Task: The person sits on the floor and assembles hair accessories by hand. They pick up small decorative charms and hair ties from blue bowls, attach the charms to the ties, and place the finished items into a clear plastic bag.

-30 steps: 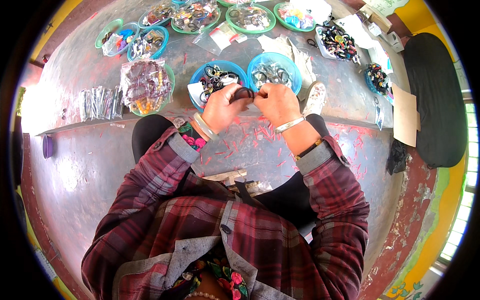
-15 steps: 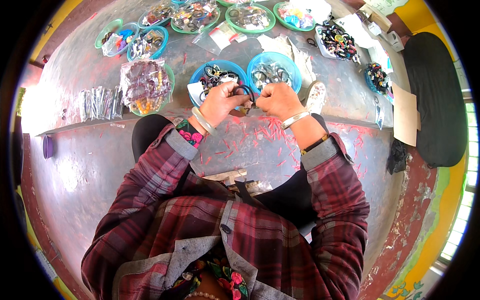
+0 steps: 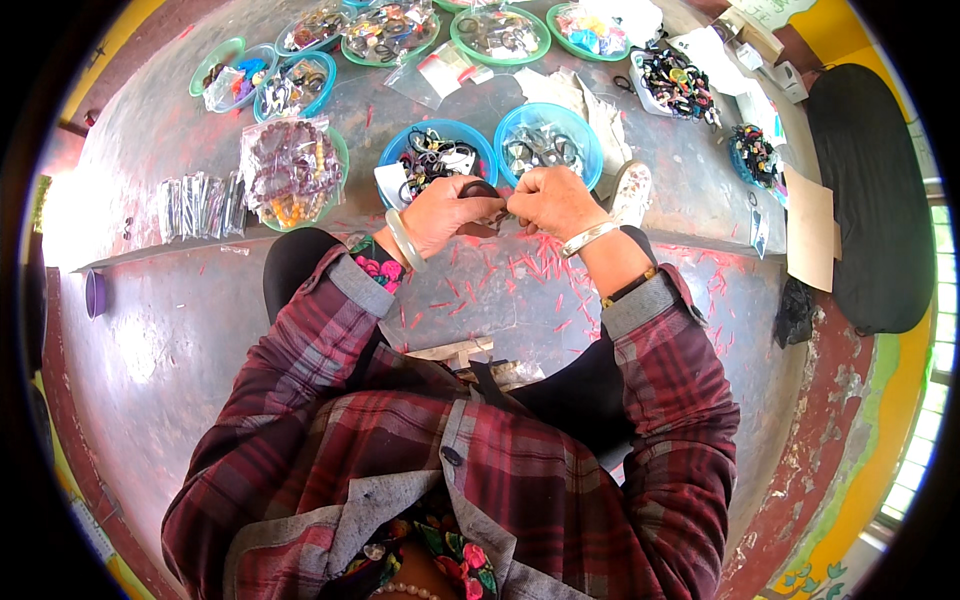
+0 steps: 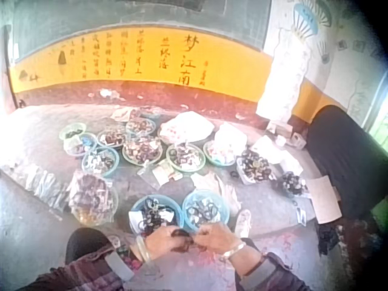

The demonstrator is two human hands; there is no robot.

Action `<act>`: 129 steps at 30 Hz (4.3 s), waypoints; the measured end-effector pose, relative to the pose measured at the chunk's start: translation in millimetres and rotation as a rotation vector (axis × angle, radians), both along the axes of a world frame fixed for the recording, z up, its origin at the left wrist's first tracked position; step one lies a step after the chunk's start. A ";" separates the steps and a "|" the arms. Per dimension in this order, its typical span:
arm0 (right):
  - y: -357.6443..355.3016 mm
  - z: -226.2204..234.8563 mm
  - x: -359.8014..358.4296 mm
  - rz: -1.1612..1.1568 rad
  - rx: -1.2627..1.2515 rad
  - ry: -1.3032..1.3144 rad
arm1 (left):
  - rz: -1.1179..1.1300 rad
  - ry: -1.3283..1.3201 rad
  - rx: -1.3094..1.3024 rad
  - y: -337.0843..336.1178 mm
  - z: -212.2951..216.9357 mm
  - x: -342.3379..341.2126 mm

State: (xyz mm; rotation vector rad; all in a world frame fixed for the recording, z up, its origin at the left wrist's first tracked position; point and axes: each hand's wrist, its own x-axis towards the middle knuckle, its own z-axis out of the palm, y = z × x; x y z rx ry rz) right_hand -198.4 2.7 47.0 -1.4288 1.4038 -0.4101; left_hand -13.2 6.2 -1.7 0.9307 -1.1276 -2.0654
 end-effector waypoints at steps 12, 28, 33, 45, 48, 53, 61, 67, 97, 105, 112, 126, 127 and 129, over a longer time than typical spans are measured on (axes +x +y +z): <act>3.1 -2.4 -0.2 -0.012 -0.194 0.055 | 0.034 -0.033 0.024 -3.4 -0.9 2.1; 13.4 5.9 6.2 0.331 -0.501 0.323 | 0.009 -0.062 -0.016 0.4 2.8 1.8; 9.5 -3.1 2.0 0.324 -0.328 0.039 | -0.014 -0.053 -0.007 0.4 1.2 2.5; 10.5 3.9 2.6 0.274 -0.284 0.015 | 0.010 -0.061 -0.208 0.7 -6.6 -0.6; 9.3 6.7 3.0 0.221 -0.260 0.008 | -0.021 -0.006 -0.096 -1.9 0.5 4.0; 8.3 9.1 0.8 0.232 -0.314 0.038 | -0.052 0.166 0.116 -3.0 4.8 7.0; 11.8 7.4 3.3 0.322 -0.377 0.030 | -0.057 0.074 0.136 -1.0 3.8 7.7; 11.1 7.3 3.3 0.414 -0.396 0.030 | -0.073 -0.160 -0.070 1.6 9.5 6.0; 5.8 11.2 10.2 -0.030 -0.652 0.038 | -0.053 -0.044 -0.087 3.9 11.1 0.3; 4.5 7.3 3.7 0.098 -0.772 0.125 | -0.055 -0.052 -0.070 4.2 8.6 0.6; 6.3 13.0 2.5 0.229 -0.823 0.203 | -0.077 -0.047 -0.045 3.4 4.1 1.3; 5.7 5.5 -0.5 0.310 -0.871 0.273 | 0.001 -0.006 -0.031 3.2 -1.9 -0.7; 6.0 5.4 -0.3 0.318 -0.885 0.272 | 0.003 -0.052 -0.066 3.7 0.5 -0.4; 6.4 5.2 0.6 0.335 -0.914 0.269 | 0.002 -0.111 -0.117 4.0 3.3 0.1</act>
